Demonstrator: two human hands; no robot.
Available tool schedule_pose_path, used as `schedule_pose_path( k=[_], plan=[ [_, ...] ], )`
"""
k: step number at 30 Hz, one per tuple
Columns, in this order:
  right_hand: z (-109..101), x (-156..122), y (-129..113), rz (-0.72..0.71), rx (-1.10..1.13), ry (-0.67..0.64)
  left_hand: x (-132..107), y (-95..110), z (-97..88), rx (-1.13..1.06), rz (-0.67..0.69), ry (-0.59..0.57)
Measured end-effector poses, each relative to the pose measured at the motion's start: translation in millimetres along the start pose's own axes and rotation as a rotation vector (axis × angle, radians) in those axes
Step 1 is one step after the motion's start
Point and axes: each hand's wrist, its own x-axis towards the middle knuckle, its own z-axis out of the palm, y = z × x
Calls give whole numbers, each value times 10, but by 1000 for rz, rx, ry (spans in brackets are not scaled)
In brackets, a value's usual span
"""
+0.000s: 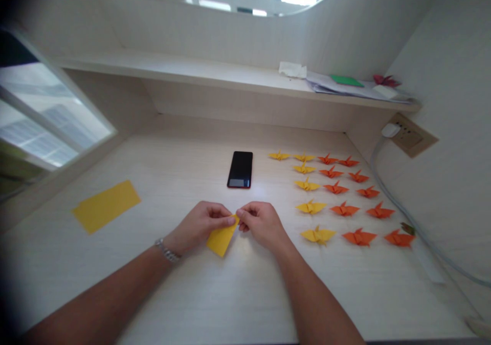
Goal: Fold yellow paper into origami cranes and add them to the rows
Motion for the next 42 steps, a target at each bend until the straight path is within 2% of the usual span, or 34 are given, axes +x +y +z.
schedule_pose_path(
  k=[31, 39, 42],
  plan=[
    [14, -15, -7, -33, -74, -3, -6, -6, -4, -20, -50, -12],
    [24, -42, -7, -133, -270, 67, -4, -7, 22, -45, -20, -17],
    [32, -40, -3, -133, -270, 60, -14, 16, 22, -19, 13, -16]
  ],
)
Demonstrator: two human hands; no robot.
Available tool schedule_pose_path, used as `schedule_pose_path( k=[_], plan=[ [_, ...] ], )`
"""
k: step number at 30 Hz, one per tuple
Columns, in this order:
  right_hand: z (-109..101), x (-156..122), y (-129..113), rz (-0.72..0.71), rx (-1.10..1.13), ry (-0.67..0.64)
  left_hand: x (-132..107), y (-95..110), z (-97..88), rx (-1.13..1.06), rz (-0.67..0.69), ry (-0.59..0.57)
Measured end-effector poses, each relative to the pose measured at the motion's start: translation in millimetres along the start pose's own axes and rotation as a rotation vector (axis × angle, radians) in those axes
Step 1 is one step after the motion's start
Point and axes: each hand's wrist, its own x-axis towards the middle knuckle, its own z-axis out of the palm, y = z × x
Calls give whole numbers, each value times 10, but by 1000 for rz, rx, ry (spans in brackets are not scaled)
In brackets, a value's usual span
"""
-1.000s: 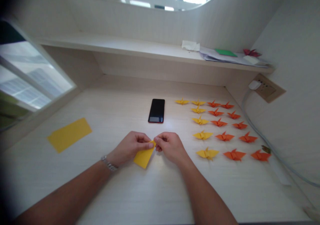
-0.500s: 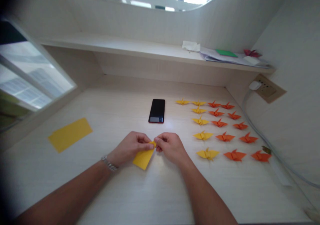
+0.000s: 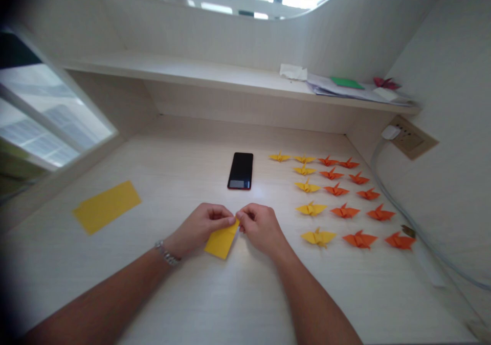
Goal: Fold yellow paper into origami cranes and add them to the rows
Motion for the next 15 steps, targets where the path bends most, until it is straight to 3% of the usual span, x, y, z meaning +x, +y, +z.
schedule_pose_path(
  k=[9, 15],
  plan=[
    [7, 28, 25, 35, 106, -41, -18, 35, -19, 152, 60, 28],
    [-1, 56, 57, 73, 163, 10, -5, 19, -22, 74, 44, -8]
  ],
)
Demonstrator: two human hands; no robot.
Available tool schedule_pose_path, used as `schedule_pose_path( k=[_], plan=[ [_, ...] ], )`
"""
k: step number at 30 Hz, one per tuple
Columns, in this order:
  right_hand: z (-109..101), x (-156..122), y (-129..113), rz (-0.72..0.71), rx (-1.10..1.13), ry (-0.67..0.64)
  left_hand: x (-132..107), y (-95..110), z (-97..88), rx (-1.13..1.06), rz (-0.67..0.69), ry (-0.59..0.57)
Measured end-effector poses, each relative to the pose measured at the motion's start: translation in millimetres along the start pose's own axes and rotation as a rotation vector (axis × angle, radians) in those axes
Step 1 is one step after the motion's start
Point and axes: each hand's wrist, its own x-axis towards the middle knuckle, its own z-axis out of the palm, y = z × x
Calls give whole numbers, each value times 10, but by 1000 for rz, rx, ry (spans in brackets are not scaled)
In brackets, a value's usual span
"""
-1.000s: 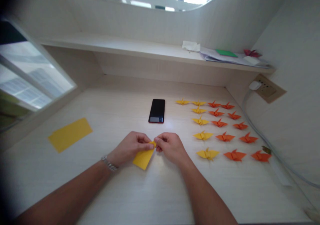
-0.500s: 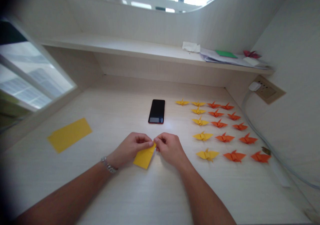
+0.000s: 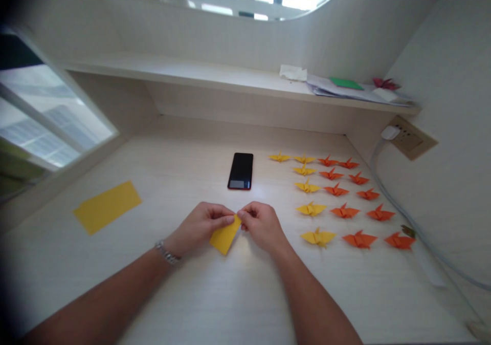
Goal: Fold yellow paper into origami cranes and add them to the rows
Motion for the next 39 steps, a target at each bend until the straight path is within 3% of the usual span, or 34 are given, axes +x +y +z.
schedule_pose_path(
  k=[4, 12, 21, 27, 31, 34, 39],
  plan=[
    [1, 6, 6, 1, 86, -6, -6, 25, -21, 37, 44, 24],
    [-8, 28, -3, -11, 143, 104, 38, 31, -66, 31, 72, 140],
    [-42, 37, -12, -18, 228, 233, 76, -7, -186, -228, 142, 375],
    [13, 42, 11, -25, 240, 209, 66, 20, -68, -75, 79, 175],
    [18, 46, 33, -12, 216, 120, 51, 24, -71, 26, 109, 184],
    [6, 35, 35, -38, 73, 41, 40, 21, -96, 110, 113, 155],
    [27, 21, 36, -47, -69, 34, 30, 32, -66, 159, 100, 153]
  ],
)
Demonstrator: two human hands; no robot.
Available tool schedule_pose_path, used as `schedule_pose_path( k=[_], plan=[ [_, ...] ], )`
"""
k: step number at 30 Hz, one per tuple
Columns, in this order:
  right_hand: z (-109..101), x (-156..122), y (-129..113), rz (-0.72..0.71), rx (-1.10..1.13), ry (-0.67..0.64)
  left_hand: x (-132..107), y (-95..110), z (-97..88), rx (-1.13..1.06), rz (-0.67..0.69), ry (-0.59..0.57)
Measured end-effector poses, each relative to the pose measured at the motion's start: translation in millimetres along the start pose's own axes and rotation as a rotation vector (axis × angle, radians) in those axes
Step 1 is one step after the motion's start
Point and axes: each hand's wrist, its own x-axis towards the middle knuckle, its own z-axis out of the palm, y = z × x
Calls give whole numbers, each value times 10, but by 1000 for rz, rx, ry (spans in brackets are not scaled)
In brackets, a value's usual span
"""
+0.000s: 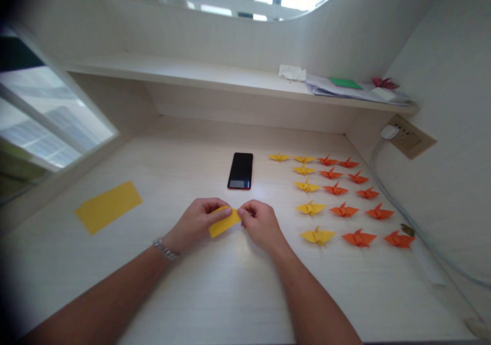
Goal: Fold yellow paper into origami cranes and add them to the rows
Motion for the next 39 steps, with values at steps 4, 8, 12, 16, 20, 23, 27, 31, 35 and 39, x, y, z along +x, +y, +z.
schedule_pose_path(
  k=[4, 8, 12, 16, 20, 23, 27, 31, 35, 39],
  plan=[
    [11, 16, 43, 30, 29, -34, 9, 5, -2, 43, 24, 39],
    [1, 58, 97, 36, 4, -83, 41, -35, -31, 98, 59, 47],
    [-1, 141, 113, 54, 14, -132, 102, -83, -39, 130, 90, 44],
    [-14, 217, 44, 20, -86, -167, 177, -87, -36, 140, 96, 39],
    [-18, 240, -40, -114, -285, -98, 212, -72, -37, 145, 101, 25],
    [1, 225, -63, -149, -353, -56, 203, -70, -33, 142, 102, 12],
    [4, 196, -86, -183, -379, -28, 177, -75, -38, 115, 79, 27],
    [-59, 177, -133, -178, -373, -55, 164, -87, -75, 54, 56, 27],
    [-152, 145, -148, -99, -318, -111, 155, -91, -86, -14, 19, 39],
    [-270, 102, -126, -22, -257, -159, 150, -97, -90, -56, -3, 17]
  ],
)
